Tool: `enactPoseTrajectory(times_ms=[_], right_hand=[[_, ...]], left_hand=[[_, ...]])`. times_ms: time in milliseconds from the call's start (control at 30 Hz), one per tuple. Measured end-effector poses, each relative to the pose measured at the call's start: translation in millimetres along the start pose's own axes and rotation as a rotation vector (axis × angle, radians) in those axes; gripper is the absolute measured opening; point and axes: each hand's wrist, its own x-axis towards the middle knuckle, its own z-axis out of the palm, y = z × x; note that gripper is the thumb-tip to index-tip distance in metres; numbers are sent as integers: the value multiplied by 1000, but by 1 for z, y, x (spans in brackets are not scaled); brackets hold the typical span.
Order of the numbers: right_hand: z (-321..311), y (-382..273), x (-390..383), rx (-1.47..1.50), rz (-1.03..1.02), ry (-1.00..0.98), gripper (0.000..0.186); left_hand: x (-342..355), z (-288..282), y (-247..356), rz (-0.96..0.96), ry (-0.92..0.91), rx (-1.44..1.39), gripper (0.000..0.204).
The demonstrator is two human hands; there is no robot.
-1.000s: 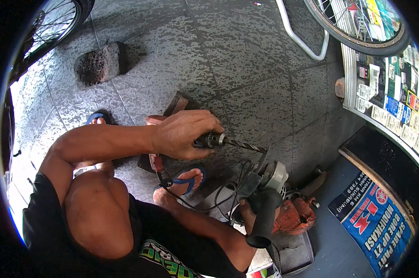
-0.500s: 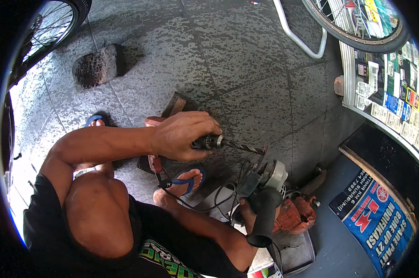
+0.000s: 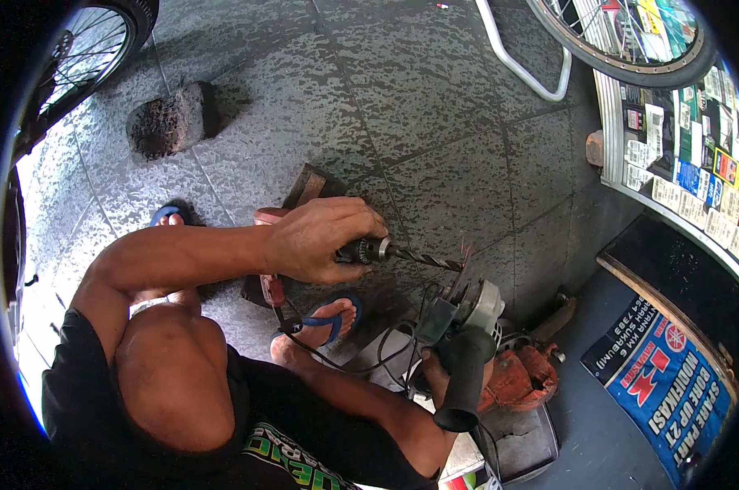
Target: The person uses a corded drill to make holes in a small metal bar placed on the floor. They then use an angle grinder to sharpen the drill bit, creating sparks. The person repeats the drilling and grinding process on the same metal bar multiple times.
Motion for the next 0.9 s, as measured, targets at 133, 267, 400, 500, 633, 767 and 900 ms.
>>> enactPoseTrajectory(times_ms=[133,267,400,500,633,767,900], right_hand=[[0,-5,1,-7,-24,16,60],[-1,-7,1,-3,-32,20,59],[1,-3,1,5,-23,9,58],[2,-5,2,4,-31,16,57],[0,-12,4,-7,-61,34,56],[-1,-17,5,-28,-82,45,55],[2,-19,4,-43,-88,29,54]], left_hand=[[0,2,-2,14,10,-1,52],[-1,1,-1,9,-2,0,53],[0,1,-1,21,31,-9,45],[1,2,-1,27,36,-17,45],[1,2,-1,26,43,-23,45],[1,2,-1,27,37,-25,46],[0,1,1,10,28,-19,45]])
